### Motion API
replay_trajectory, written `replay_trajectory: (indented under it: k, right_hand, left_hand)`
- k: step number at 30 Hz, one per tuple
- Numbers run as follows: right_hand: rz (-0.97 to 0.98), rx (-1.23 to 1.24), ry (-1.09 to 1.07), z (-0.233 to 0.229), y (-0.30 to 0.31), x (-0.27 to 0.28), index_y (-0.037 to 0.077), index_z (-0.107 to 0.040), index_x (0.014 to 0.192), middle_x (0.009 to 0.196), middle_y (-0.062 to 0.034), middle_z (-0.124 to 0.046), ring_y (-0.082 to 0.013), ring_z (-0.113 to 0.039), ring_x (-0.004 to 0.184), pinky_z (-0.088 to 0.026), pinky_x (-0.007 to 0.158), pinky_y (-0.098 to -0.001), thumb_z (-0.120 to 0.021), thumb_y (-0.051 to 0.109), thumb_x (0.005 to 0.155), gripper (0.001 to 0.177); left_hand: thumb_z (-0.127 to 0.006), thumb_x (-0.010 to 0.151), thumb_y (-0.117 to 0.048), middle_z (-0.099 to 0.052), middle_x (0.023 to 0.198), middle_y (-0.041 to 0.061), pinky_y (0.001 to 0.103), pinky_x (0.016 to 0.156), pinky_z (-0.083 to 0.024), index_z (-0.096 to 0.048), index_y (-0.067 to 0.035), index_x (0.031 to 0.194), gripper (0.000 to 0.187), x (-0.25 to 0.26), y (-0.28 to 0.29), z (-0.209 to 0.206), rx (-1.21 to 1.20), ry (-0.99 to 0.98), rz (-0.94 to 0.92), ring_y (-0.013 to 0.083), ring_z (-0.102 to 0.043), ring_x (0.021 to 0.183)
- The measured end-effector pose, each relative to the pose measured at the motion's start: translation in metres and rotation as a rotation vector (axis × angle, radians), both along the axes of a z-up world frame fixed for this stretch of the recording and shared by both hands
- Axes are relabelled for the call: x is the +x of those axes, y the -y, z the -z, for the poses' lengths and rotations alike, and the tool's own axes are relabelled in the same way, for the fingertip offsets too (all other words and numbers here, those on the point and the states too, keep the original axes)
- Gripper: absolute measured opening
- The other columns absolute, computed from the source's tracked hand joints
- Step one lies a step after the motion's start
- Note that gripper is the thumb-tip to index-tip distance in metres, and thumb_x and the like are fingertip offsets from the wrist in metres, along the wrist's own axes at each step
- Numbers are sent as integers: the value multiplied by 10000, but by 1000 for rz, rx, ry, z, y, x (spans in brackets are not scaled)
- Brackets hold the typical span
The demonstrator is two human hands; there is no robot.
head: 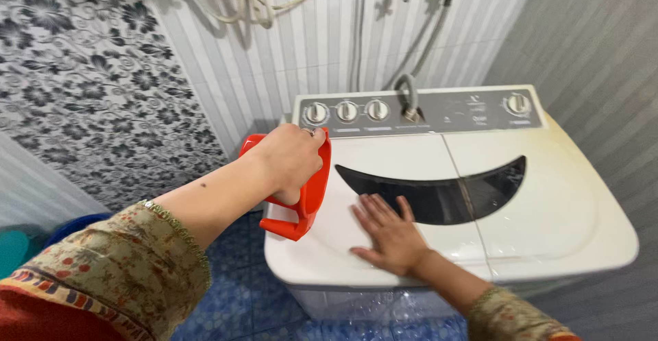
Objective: The person wipes the exterior and top of a washing machine with a green cloth and fills the machine with water by pouring from a red mug and handling buckets.
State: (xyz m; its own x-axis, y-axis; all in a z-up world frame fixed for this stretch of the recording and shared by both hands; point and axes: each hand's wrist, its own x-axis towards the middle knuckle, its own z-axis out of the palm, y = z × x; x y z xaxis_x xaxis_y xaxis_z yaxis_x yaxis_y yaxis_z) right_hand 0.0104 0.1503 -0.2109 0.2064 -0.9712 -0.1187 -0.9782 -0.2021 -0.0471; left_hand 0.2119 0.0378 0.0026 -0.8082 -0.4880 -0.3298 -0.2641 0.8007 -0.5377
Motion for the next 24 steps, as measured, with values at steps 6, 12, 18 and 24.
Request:
replay_trajectory:
  k: [6,12,18,24]
  right_hand:
    - [485,-196,-92,49,-14,-164,160,-165,1616,1704,-66,-118,-218,-75,1571,-53,1248,-477,-345,676,939,870]
    - [628,-390,-197,57,-9,-262,136,-579,1464,1555,-234,-462,-394,-459,1399,-380,1192,-449,-512,391,1036,502]
    - [473,-315,51,-25,67,-210,224,-719,1287,1344,-85,-674,-341,-542,1340,-407,1106,-542,-660,125,784,515]
    - [196,-12,725,-90,127,-75,88,-668,1290,1291,-127,-689,-271,-625,1227,-480,1047,-405,-629,472,947,516]
  left_hand:
    - [-777,687,-295,-439,1495,273,395,822,-559,-784,-91,985,361,-22,-12,-2,43,-87,23,299,-679,1002]
    - [-827,708,-475,-558,1276,190,429,877,-559,-716,-80,1121,582,-10,-13,5,155,-320,-184,318,-671,1053]
    - [-821,701,-627,-547,1300,183,463,938,-548,-681,-101,1217,750,22,-13,3,203,-590,-448,339,-640,1146]
    - [-784,758,-643,-567,1296,176,479,978,-529,-678,-127,1238,713,80,-37,-16,173,-726,-734,343,-639,1163]
